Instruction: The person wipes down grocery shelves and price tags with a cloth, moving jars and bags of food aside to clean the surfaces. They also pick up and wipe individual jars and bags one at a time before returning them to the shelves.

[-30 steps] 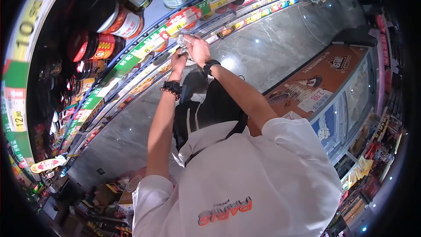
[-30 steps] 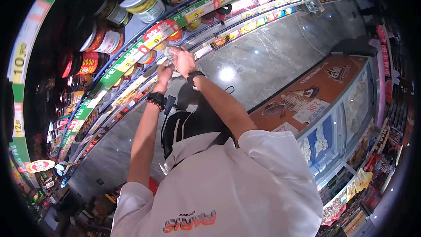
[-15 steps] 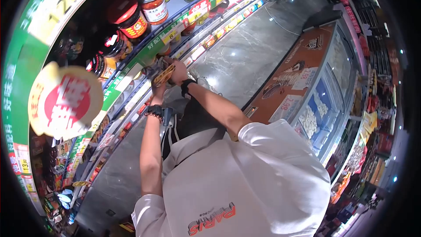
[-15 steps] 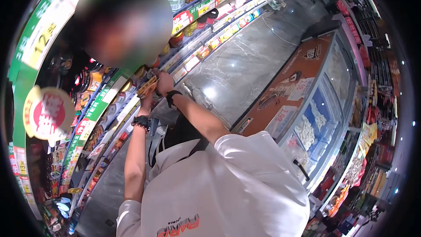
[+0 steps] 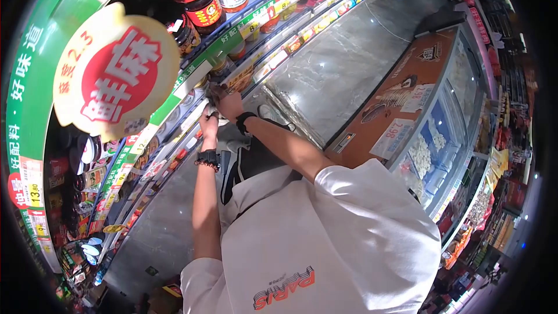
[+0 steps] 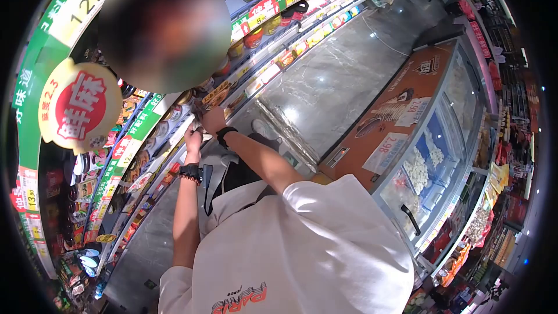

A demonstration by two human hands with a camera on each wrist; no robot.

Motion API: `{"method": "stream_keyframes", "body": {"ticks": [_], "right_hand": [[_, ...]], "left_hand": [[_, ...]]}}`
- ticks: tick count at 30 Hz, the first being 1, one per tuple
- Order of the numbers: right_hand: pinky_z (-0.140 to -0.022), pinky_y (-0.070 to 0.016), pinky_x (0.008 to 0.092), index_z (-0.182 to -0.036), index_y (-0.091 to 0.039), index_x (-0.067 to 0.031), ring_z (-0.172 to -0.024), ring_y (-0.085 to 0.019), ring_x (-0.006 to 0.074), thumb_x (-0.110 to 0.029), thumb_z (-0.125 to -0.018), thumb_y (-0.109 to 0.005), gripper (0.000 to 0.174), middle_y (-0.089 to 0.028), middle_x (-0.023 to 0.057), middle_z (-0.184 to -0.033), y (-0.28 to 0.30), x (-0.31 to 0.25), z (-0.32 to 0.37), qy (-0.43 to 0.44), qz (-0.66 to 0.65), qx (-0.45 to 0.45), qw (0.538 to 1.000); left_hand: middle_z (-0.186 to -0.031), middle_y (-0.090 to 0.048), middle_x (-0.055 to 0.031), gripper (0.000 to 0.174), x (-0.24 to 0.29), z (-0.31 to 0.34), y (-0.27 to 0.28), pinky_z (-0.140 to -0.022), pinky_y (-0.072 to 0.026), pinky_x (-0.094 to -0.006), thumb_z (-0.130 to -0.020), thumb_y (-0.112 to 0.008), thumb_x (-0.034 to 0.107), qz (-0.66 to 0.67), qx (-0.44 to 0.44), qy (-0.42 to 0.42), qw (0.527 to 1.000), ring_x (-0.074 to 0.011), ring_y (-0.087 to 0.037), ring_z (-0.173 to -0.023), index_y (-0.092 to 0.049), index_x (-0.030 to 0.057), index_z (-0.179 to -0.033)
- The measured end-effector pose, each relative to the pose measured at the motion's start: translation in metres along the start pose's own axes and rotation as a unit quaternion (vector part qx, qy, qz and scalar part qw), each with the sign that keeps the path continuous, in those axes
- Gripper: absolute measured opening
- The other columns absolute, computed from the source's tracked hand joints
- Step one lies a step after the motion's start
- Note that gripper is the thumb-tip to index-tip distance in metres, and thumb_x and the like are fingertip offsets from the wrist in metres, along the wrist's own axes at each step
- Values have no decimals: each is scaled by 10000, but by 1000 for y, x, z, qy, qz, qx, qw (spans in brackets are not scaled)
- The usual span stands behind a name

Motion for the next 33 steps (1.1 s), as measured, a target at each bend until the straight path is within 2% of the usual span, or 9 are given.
{"method": "stream_keyframes", "body": {"ticks": [2, 4, 10, 12, 14, 15, 17, 29, 33], "right_hand": [[-673, -516, 395, -1080, -634, -67, -760, -627, 291, -142, -891, -596, 207, -615, 117, -846, 19, -27, 6, 33, 18, -36, 999], [-640, -501, 373, -1086, -624, -79, -767, -592, 242, -173, -907, -593, 205, -593, 103, -869, 7, -14, 4, -118, -304, -50, 944], [-931, -433, 455, -1306, -578, -201, -978, -570, 344, -111, -866, -567, 449, -587, 177, -1063, 37, -14, -16, 187, 91, -110, 972], [-837, -491, 428, -1252, -600, -152, -972, -598, 304, -146, -847, -585, 405, -638, 123, -1068, 71, -12, -26, -72, -144, -174, 971], [-760, -520, 406, -1166, -628, -118, -954, -614, 280, -163, -821, -606, 348, -666, 80, -1007, 84, 4, -36, -21, -69, -139, 988], [-723, -530, 397, -1107, -642, -101, -944, -619, 272, -168, -807, -617, 309, -677, 61, -974, 70, 18, -39, 231, 183, -49, 954], [-725, -529, 406, -1081, -649, -109, -946, -617, 284, -173, -792, -626, 296, -671, 69, -947, 90, 19, -46, 252, 151, -50, 955], [-710, -503, 453, -1189, -645, -172, -818, -641, 365, -187, -881, -594, 313, -662, 156, -928, 72, 9, -29, 186, 85, 66, 977], [-755, -511, 470, -1180, -647, -127, -891, -645, 383, -178, -887, -563, 309, -664, 189, -988, 43, -20, -5, 134, 147, 20, 980]], "left_hand": [[-661, -525, 68, 328, -2, 3, 9, -452, -306, -215, -881, -583, 26, 2, 2, 2, 1000, -36, -401, -500, -636, 62, -1202], [-792, -573, 37, 346, 3, 9, 12, -572, -354, -235, -877, -605, 30, 13, 1, 40, 999, -65, -455, -634, -627, 55, -1220], [-1077, -672, -39, 401, -1, 5, -22, -847, -452, -285, -866, -645, 36, 4, 29, 69, 997, -133, -577, -977, -602, 51, -1265], [-1075, -678, -41, 384, 18, 9, -43, -840, -466, -307, -865, -646, 47, -12, 12, 54, 998, -151, -599, -965, -604, 51, -1247], [-1064, -691, -63, 346, 39, 8, -67, -847, -480, -353, -881, -634, 127, -67, 15, -4, 998, -211, -629, -957, -613, 59, -1220], [-1057, -697, -81, 332, 40, 1, -76, -854, -486, -383, -893, -623, 188, -101, 21, -38, 994, -256, -647, -958, -620, 65, -1201], [-1093, -680, -143, 352, 28, -17, -92, -896, -474, -436, -905, -586, 313, -243, -8, -87, 966, -335, -633, -1020, -622, 68, -1154], [-1036, -682, -52, 378, 22, -8, -63, -839, -485, -302, -867, -656, 129, -76, -8, -67, 995, -150, -602, -910, -609, 43, -1232], [-1086, -679, -206, 479, 19, 3, -18, -886, -489, -413, -750, -631, 166, -141, 27, -72, 987, -368, -639, -1044, -612, 65, -1218]]}}
Point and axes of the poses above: each hand's wrist, its own z-axis away from the middle knuckle, its own y-axis out of the back of the hand, x = y × z, the point moved 5 cm from there along -z, towards the middle knuckle
